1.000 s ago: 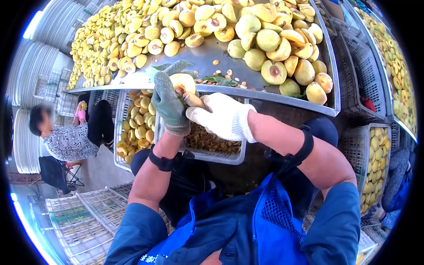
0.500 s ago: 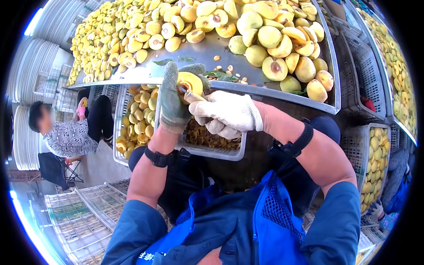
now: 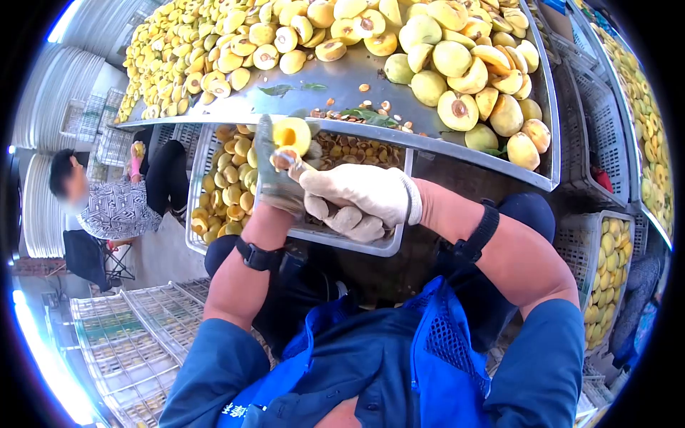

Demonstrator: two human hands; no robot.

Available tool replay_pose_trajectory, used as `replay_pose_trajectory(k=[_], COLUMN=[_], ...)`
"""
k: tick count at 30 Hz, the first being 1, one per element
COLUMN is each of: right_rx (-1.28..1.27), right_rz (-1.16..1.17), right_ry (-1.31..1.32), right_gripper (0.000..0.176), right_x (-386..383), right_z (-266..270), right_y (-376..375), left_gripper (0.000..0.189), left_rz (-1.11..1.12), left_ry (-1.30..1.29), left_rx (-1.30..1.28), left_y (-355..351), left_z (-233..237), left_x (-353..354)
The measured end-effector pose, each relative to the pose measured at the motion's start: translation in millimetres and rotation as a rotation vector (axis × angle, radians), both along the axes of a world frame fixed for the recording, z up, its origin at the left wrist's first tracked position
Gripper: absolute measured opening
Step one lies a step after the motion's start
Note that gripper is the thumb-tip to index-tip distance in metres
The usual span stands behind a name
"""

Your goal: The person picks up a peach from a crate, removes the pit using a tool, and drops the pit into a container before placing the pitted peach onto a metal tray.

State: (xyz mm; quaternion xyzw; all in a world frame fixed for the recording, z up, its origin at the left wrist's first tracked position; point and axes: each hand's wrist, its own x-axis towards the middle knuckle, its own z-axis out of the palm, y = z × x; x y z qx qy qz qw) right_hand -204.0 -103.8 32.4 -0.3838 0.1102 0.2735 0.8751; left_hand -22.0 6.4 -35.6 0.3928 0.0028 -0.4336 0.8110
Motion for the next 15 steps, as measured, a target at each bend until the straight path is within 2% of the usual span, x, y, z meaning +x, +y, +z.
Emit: replay_pose_trajectory(k=[1, 2, 3, 4, 5, 6, 8, 10, 12, 13, 15], right_rx=[-0.222, -0.708, -1.131, -1.553, -1.378, -1.423, -1.517, -1.393, -1.411, -1.419, -1.435], right_rz=[0.069, 0.091, 0.141, 0.192, 0.235, 0.198, 0.150, 0.162, 0.127, 0.122, 0.110], right_ry=[0.006, -0.034, -0.135, -0.233, -0.099, -0.098, -0.122, -0.075, -0.099, -0.094, -0.078], right_gripper=[0.060, 0.068, 0.071, 0.075, 0.075, 0.075, 0.075, 0.076, 0.075, 0.075, 0.073], right_x=[2, 10, 9, 7, 6, 3, 4, 5, 3, 3, 2], right_z=[4, -13, -30, -39, -24, -27, -36, -21, -18, -19, -21], right_y=[-7, -3, -3, -4, -9, -11, -12, -19, -21, -22, -22], left_gripper=[0.050, 0.053, 0.053, 0.054, 0.053, 0.056, 0.056, 0.056, 0.054, 0.052, 0.044], left_rz=[-0.045, 0.145, 0.248, 0.262, 0.180, 0.100, 0.265, -0.221, -0.452, -0.467, -0.626], left_ry=[-0.132, -0.343, -0.662, -1.044, -1.265, -1.477, -2.030, -1.842, -1.455, -1.177, -1.042], left_rx=[0.103, 0.338, 0.579, 0.674, 0.997, 1.328, 1.611, 1.204, 0.773, 0.569, 0.505], left_y=[6, 8, 15, 35, 47, 59, 83, 68, 37, 23, 9], left_z=[28, 35, 41, 16, 31, 46, 7, 13, 21, 31, 45], left_x=[-2, 12, 30, 74, 82, 90, 122, 108, 69, 37, 5])
